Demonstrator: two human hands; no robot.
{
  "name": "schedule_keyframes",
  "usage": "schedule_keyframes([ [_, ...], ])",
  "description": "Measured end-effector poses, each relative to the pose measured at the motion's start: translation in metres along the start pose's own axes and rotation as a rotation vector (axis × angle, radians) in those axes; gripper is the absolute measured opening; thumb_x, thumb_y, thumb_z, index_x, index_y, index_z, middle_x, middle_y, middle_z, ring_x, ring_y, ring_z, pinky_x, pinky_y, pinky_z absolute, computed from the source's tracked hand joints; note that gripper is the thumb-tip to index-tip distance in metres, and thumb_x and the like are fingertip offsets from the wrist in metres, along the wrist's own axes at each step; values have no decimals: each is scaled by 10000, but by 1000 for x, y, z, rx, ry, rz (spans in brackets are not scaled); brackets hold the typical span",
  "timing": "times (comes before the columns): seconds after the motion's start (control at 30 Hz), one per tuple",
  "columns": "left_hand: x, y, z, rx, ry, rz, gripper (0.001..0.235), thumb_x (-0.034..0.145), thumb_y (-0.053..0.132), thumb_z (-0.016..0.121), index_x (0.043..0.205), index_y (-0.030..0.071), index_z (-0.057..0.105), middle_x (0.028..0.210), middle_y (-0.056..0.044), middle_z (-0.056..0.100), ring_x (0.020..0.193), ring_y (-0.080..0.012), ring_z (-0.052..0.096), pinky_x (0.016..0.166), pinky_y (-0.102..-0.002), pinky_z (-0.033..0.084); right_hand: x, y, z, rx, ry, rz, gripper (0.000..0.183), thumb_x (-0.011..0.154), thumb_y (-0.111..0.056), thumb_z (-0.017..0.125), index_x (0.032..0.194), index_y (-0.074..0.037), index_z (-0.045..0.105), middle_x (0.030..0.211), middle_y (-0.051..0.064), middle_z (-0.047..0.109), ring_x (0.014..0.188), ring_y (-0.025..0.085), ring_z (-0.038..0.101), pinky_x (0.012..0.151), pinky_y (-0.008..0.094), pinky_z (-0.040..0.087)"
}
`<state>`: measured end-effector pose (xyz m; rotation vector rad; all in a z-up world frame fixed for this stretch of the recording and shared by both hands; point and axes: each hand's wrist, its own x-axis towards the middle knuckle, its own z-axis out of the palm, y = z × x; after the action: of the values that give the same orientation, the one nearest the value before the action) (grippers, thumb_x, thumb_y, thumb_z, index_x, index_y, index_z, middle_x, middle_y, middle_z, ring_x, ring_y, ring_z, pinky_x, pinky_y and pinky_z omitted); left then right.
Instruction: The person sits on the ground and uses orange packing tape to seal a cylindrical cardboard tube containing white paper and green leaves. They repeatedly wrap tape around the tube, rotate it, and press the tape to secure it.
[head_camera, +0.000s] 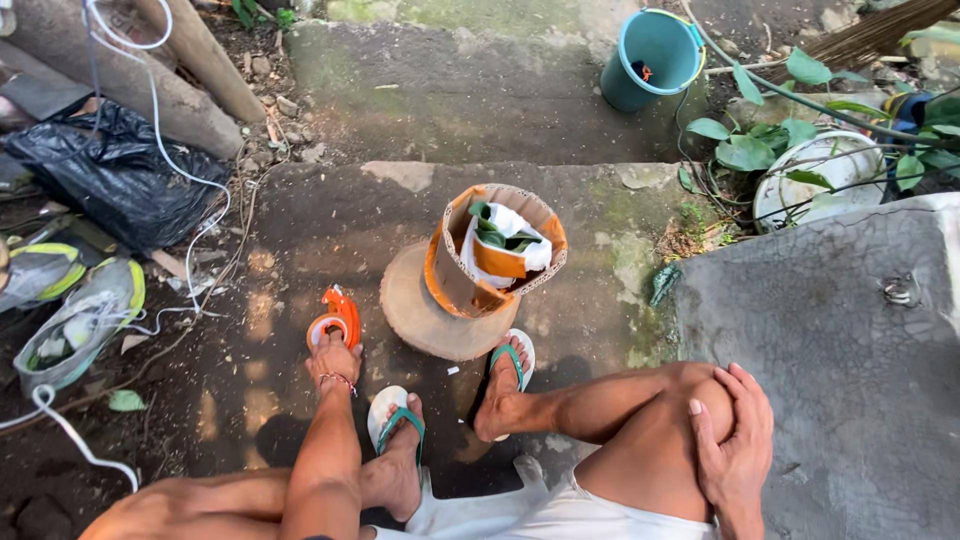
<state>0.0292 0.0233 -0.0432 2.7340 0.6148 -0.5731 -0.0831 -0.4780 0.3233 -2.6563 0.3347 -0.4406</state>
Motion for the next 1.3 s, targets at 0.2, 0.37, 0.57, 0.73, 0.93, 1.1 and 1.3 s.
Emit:
schedule_keyframes([
  [0.2,2,8,-6,87,-4,-52,583,859,396,695,1357,109,600,1422,-126,557,1362,-336,502,1071,-513,395,1,-16,-1,3,-4,-13,439,901,-249,684,1300,-69,644,1470,136,580,1381,333,520,1171,426,391],
  [0.37,-1,9,-19,-187,-89,-201,666,894,600,530,1346,124,645,1438,-145,581,1330,-355,539,1118,-620,303,9,-37,3,13,-12,-43,427,902,-264,681,1284,-76,657,1451,130,592,1363,337,529,1154,434,397],
  [0.57,-7,24,-29,-387,-35,-294,804,934,740,496,1183,10,724,1256,-255,667,1207,-444,616,1010,-637,398,34,-60,10,-317,-134,-231,423,808,-390,715,1115,-100,733,1214,78,717,1236,280,610,1081,466,408],
  [0.73,-32,68,-65,-932,217,-290,708,1006,630,508,1076,-40,724,1055,-278,702,1003,-467,668,859,-522,499,69,-82,55,-881,-828,-228,376,884,-450,699,978,-92,767,1001,79,729,993,244,661,919,432,472],
  [0.93,-167,119,-161,-1336,294,-8,498,1044,438,472,1132,-7,677,897,-168,707,839,-338,642,760,-447,493,42,-66,110,-686,-1164,-307,431,961,-434,724,895,-9,756,829,152,673,758,247,621,749,393,499],
  [1.1,-304,104,-219,-1084,254,527,455,998,397,526,1179,-16,585,1046,-175,661,985,-317,652,898,-407,491,14,-84,82,785,-1127,-209,407,979,-343,691,1135,21,785,905,114,741,854,128,648,767,303,541],
  [1.3,-358,99,-240,-762,504,1042,459,1028,412,566,1118,-38,573,1070,-170,591,1068,-387,581,1131,-531,361,21,-139,16,1192,-826,-53,498,975,-323,567,1317,30,649,1178,98,757,996,120,694,802,313,580],
])
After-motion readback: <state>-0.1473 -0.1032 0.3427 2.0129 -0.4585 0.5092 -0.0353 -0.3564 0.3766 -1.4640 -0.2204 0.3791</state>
